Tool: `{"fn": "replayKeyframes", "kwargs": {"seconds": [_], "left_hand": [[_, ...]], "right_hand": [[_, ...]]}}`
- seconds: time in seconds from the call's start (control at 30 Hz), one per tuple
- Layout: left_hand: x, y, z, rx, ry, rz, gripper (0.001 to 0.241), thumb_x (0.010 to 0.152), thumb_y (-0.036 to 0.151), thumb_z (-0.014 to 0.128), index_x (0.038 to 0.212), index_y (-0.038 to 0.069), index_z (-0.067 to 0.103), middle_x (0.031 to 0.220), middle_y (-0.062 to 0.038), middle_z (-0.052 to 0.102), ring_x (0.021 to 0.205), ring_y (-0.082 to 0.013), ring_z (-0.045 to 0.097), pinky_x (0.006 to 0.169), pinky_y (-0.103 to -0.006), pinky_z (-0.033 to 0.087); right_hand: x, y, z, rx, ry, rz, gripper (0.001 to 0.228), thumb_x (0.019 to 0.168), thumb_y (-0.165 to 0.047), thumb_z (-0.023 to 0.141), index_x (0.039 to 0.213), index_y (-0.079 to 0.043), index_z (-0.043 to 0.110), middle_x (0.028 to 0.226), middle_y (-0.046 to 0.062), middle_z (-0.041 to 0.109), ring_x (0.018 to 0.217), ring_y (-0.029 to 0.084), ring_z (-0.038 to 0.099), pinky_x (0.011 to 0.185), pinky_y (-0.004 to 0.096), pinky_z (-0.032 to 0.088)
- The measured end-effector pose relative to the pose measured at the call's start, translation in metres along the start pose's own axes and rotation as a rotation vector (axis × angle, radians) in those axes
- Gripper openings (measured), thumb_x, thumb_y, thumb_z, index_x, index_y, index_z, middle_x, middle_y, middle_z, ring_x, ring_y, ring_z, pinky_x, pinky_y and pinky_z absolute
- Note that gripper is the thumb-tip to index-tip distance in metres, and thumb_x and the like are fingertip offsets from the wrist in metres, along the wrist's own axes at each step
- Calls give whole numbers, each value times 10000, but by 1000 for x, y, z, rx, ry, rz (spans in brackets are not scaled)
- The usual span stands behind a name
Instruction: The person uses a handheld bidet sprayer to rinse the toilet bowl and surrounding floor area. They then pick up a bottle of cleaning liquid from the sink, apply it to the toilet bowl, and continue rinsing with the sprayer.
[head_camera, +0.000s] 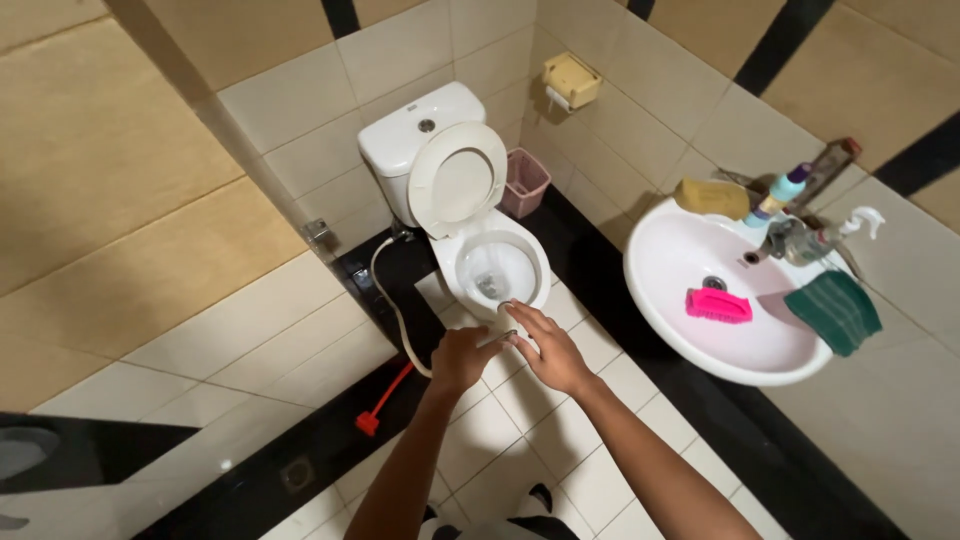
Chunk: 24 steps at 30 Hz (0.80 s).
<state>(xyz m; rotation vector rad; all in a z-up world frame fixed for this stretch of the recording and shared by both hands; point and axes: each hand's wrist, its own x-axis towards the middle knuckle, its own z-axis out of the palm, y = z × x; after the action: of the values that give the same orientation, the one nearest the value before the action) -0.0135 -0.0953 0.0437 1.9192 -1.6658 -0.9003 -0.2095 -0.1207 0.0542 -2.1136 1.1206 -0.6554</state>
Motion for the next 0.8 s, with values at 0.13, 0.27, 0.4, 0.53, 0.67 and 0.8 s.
{"fn": "replayKeyframes", "kwargs": {"seconds": [0.13, 0.27, 0.4, 0.53, 0.67, 0.8], "left_hand": [[-6, 22, -9, -88, 36, -18, 548, 838, 607, 688, 1062, 114, 775, 908, -137, 754, 851, -314, 731, 764, -441, 543], [18, -13, 27, 118, 186, 220, 460, 966, 542, 628, 969, 98, 751, 859, -122, 735, 760, -300, 701, 695, -434, 521], [4, 39, -3, -71, 153, 5, 526, 894, 604, 644, 924, 83, 709, 796, -119, 744, 695, -288, 718, 659, -427, 533], [5, 47, -14, -30, 149, 16, 538, 925, 605, 632, 946, 73, 711, 797, -139, 738, 715, -301, 708, 657, -441, 518], [3, 53, -32, -127, 154, -34, 529, 903, 595, 648, 970, 76, 722, 778, -125, 740, 664, -249, 716, 635, -405, 534], [3, 55, -59, -212, 146, -196, 521, 887, 576, 703, 958, 63, 756, 729, -149, 723, 629, -247, 670, 617, -414, 489]], "right_hand": [[12, 4, -12, -8, -23, -61, 553, 985, -188, 595, 1524, -185, 467, 1594, 64, 440, 1373, 335, 502, 1107, 424, 440], [23, 14, -23, -28, -21, -106, 589, 954, -172, 635, 1517, -154, 463, 1569, 84, 472, 1358, 326, 526, 1100, 418, 468], [33, 18, -36, -94, -7, -195, 604, 942, -168, 688, 1508, -119, 482, 1557, 129, 481, 1338, 354, 532, 1096, 448, 458], [45, 19, -44, -103, 13, -308, 621, 914, -154, 690, 1503, -114, 500, 1560, 113, 483, 1346, 352, 541, 1101, 444, 461], [63, 9, -45, -153, -36, -306, 592, 927, -207, 693, 1484, -124, 511, 1579, 74, 468, 1302, 326, 559, 1068, 437, 470], [85, -9, -40, -132, -55, -352, 589, 923, -207, 697, 1480, -118, 528, 1574, 76, 467, 1318, 336, 542, 1077, 443, 457]]}}
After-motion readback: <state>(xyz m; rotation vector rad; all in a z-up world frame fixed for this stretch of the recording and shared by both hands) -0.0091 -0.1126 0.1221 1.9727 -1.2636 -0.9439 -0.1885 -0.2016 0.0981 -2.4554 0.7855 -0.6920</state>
